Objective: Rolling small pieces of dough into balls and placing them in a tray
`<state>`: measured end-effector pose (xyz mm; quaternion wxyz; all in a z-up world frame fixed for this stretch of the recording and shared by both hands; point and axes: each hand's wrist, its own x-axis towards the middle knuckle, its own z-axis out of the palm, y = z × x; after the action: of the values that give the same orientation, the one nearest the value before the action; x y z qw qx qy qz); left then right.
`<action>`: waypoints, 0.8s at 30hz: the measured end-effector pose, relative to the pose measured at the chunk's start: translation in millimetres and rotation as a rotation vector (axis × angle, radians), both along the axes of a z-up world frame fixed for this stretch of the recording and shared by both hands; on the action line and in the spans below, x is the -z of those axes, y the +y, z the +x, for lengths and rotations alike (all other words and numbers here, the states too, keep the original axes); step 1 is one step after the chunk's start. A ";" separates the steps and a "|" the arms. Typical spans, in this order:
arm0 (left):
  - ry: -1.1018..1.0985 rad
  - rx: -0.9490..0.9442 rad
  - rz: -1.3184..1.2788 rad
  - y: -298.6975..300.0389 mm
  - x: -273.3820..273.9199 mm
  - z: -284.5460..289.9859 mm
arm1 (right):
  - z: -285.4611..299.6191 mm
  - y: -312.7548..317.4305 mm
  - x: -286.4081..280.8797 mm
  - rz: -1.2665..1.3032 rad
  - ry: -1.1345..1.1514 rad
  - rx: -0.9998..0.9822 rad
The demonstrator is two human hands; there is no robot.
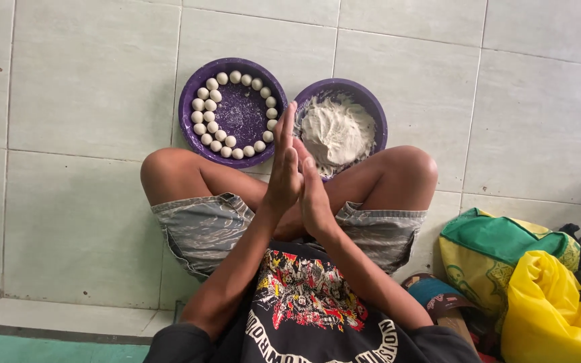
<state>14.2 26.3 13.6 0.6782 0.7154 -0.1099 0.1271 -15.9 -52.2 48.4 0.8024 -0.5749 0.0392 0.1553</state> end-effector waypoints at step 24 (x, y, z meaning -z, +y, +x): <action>-0.024 0.053 -0.101 8.4 -31.6 -4.3 | 6.9 6.6 -3.8 0.001 -0.027 0.105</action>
<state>9.8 34.7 45.2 0.7151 0.6756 -0.1303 0.1232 -9.0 -45.6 52.3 0.8101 -0.5739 0.0581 0.1053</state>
